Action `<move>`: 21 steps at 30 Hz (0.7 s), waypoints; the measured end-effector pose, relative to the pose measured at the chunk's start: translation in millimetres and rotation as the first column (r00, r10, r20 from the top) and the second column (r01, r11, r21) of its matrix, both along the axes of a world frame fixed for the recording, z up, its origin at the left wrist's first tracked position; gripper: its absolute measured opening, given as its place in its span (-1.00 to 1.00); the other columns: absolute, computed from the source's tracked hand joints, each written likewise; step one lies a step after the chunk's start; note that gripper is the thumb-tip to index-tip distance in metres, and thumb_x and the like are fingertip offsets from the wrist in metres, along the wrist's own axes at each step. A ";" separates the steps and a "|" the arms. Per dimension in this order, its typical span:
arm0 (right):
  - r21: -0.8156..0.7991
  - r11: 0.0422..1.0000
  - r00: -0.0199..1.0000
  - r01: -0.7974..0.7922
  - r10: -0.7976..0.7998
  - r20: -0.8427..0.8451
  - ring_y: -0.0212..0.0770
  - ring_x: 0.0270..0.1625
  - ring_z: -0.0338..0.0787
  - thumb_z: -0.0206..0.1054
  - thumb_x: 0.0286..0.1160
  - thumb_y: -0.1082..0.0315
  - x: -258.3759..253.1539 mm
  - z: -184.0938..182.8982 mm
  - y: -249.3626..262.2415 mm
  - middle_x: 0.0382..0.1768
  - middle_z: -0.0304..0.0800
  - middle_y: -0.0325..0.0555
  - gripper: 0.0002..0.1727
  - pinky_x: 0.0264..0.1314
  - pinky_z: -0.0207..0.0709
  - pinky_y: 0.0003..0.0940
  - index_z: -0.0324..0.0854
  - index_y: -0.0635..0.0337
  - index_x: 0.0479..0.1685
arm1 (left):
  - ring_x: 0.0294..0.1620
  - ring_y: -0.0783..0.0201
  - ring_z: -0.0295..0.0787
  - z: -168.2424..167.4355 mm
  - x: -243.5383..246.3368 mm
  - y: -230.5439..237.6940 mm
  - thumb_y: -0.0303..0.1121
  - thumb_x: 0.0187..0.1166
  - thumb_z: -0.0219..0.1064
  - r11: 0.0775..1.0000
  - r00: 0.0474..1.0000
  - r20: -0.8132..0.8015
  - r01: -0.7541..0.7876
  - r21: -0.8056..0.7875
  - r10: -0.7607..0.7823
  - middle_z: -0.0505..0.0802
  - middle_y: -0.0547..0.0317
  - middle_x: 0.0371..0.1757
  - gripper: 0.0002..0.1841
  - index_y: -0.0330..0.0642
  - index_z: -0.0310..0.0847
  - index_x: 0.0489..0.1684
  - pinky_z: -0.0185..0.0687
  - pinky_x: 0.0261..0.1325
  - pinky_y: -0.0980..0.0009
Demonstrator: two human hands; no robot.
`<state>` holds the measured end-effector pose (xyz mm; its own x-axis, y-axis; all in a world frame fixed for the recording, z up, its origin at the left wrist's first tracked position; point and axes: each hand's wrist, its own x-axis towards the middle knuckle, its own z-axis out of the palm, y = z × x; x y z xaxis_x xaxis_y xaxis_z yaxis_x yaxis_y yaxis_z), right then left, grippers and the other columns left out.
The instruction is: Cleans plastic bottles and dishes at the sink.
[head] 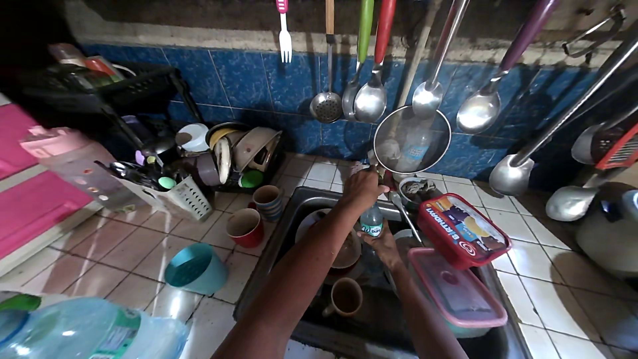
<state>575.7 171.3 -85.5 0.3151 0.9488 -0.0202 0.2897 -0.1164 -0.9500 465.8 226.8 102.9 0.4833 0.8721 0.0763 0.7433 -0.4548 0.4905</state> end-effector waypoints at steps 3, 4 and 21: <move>0.009 1.000 1.000 -0.004 0.004 0.004 -0.06 0.37 0.73 0.73 0.17 0.24 -0.6 1.0 -0.7 0.34 0.67 0.28 0.10 0.51 0.55 -0.15 0.09 0.38 0.72 | 0.30 -0.23 0.72 1.4 0.1 -1.2 -0.09 0.67 0.37 1.000 1.000 -0.005 0.005 -0.004 -0.005 0.77 -0.31 0.26 -0.38 -0.35 0.42 0.57 0.57 0.32 -0.20; 0.007 1.000 1.000 -0.003 0.003 0.010 -0.05 0.37 0.73 0.73 0.17 0.24 -0.6 1.9 -1.0 0.34 0.67 0.29 0.10 0.51 0.55 -0.14 0.09 0.39 0.72 | 0.29 -0.23 0.73 2.6 0.7 -1.7 -0.10 0.66 0.37 1.000 1.000 -0.006 0.000 -0.009 0.000 0.77 -0.30 0.25 -0.39 -0.35 0.45 0.54 0.57 0.32 -0.20; 0.024 1.000 0.995 -0.003 0.005 -0.098 -0.16 0.35 0.73 0.65 0.20 0.43 -14.4 16.6 -30.4 0.37 0.64 0.24 0.02 0.44 0.60 -0.27 0.10 0.40 0.71 | 0.38 -0.23 0.66 21.3 4.9 4.1 -0.42 0.61 0.36 0.994 0.988 -0.110 0.106 -0.030 -0.109 0.73 -0.30 0.32 -0.60 -0.37 0.58 0.39 0.52 0.35 -0.25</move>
